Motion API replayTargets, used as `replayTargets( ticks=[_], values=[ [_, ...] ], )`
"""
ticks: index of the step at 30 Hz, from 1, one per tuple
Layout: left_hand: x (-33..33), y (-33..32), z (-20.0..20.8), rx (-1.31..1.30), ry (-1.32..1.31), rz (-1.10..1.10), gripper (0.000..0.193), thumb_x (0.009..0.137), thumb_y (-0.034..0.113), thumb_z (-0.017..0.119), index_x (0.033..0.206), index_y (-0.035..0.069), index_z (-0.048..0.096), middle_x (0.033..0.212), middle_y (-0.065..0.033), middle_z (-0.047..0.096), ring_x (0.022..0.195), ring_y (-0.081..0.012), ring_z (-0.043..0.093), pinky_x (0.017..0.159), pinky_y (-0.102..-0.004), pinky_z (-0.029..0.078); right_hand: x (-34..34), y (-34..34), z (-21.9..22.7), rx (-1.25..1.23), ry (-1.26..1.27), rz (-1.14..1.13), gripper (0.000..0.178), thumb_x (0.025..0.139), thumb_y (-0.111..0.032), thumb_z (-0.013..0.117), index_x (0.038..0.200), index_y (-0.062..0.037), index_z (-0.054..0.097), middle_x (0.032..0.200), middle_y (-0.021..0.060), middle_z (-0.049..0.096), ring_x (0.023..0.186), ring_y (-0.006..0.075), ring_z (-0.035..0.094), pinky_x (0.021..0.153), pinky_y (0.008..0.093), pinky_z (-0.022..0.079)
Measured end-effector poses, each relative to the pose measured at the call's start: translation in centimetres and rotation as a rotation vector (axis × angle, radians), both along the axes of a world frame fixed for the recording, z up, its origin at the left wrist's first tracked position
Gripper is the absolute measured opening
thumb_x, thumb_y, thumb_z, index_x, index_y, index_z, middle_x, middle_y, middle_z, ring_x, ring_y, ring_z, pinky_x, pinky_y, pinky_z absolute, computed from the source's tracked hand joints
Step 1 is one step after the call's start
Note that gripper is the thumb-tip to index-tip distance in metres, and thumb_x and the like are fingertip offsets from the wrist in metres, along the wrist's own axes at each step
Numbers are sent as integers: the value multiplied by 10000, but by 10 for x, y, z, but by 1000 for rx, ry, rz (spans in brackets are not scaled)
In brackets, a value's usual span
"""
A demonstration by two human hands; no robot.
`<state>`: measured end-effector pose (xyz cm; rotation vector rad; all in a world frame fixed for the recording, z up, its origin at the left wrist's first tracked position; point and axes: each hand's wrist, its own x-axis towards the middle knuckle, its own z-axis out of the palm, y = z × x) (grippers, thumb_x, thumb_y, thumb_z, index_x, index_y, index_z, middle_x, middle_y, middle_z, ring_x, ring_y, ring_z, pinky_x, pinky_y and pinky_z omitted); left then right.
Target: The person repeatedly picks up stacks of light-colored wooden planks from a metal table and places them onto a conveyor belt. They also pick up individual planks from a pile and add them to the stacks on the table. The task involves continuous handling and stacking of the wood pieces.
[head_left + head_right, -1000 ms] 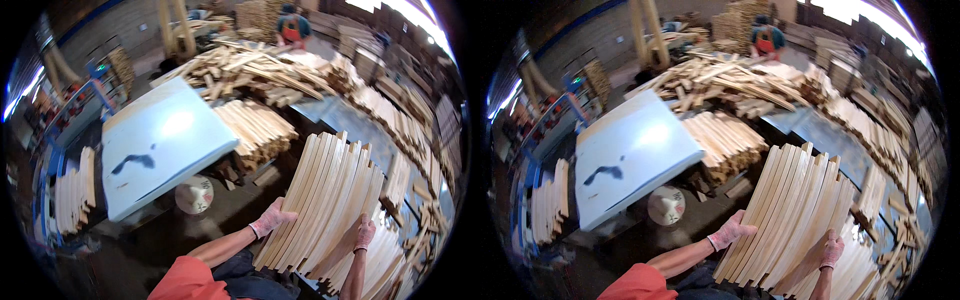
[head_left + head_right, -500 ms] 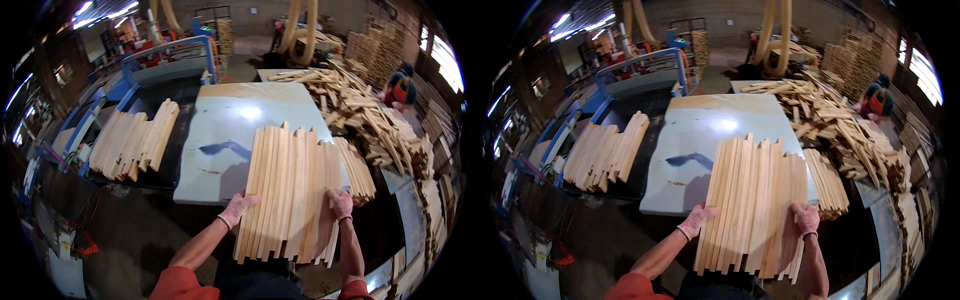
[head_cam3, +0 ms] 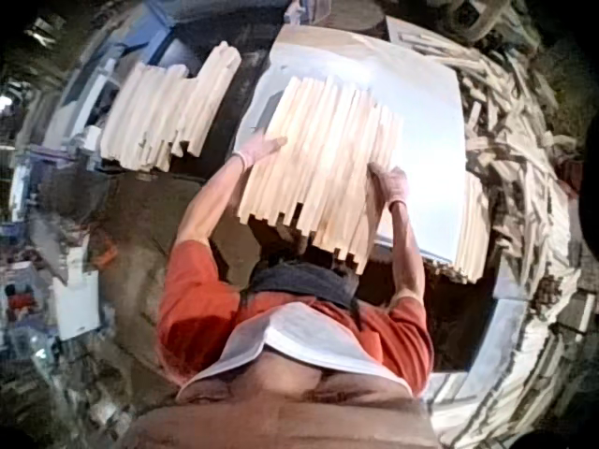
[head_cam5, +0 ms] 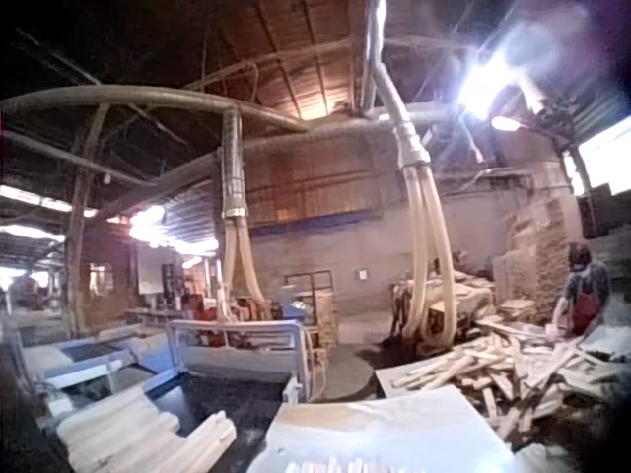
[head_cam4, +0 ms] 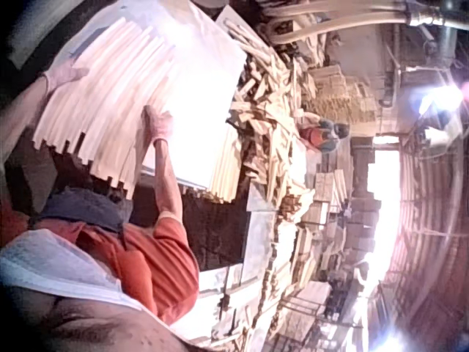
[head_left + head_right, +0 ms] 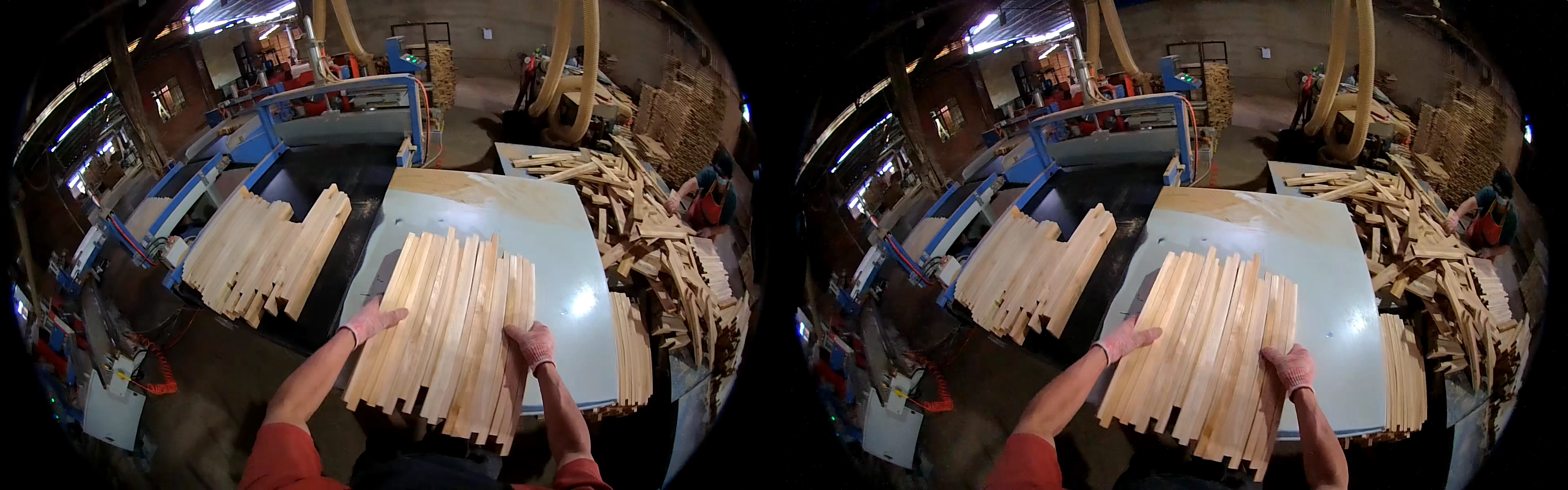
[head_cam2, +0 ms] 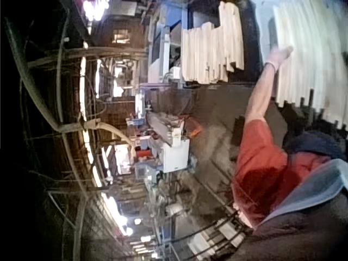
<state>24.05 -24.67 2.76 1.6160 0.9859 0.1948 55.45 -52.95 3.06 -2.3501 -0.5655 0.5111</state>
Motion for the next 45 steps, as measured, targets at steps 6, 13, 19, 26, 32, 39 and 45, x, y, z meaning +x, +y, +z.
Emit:
replayTargets(
  ticks=[6, 13, 19, 26, 32, 39, 45],
  values=[
    [11, 87, 26, 500, 805, 92, 1248, 688, 818, 757, 1602, 35, 427, 1522, -281, 543, 1378, -392, 585, 1114, -464, 503, -20, 100, 4, 141, 178, 152, 631, 784, -495, 802, 1142, 21, 734, 1068, 221, 787, 1013, 351, 755, 909, 433, 571],
    [-35, 122, 22, 666, 838, 86, 984, 942, 701, 547, 1648, 44, 354, 1715, -209, 310, 1588, -375, 278, 1300, -492, 205, -52, 198, -28, 194, 61, 186, 789, 813, -535, 813, 1322, 43, 641, 1147, 262, 759, 1095, 387, 732, 956, 441, 553],
    [-109, 172, -1, 833, 726, -43, 854, 995, 666, 508, 1638, 112, 413, 1746, -205, 245, 1624, -386, 172, 1317, -538, 99, -95, 234, -5, 287, 308, 271, 784, 841, -485, 809, 1400, 29, 612, 1117, 247, 768, 1058, 388, 739, 959, 430, 559],
    [-123, 173, -10, 868, 564, -177, 824, 969, 686, 538, 1637, 213, 439, 1740, -235, 236, 1612, -435, 157, 1293, -590, 41, -143, 250, 17, -34, -311, 233, 878, 886, -439, 774, 1590, -41, 432, 1557, 214, 498, 1406, 393, 495, 1165, 473, 446],
    [-126, 168, 1, 907, 516, -149, 807, 944, 621, 616, 1625, 222, 447, 1726, -234, 254, 1608, -425, 168, 1286, -602, 63, -248, 342, 28, -2, -518, 502, 828, 900, -453, 736, 1576, -57, 468, 1567, 200, 490, 1452, 415, 449, 1229, 508, 338],
    [-121, 168, 9, 882, 525, -173, 812, 930, 564, 657, 1637, 247, 413, 1726, -195, 268, 1599, -418, 190, 1288, -617, 57, -269, 423, 8, -205, -729, 373, 603, 1012, -417, 536, 1516, -88, 537, 1537, 189, 525, 1476, 402, 416, 1197, 633, 281],
    [-126, 174, -10, 947, 554, -159, 829, 924, 591, 651, 1639, 240, 421, 1720, -183, 294, 1598, -395, 206, 1298, -585, 73, -263, 413, 23, -68, -666, 391, 585, 970, -403, 598, 1455, -77, 572, 1437, 193, 591, 1395, 407, 483, 1177, 639, 309]
  ],
)
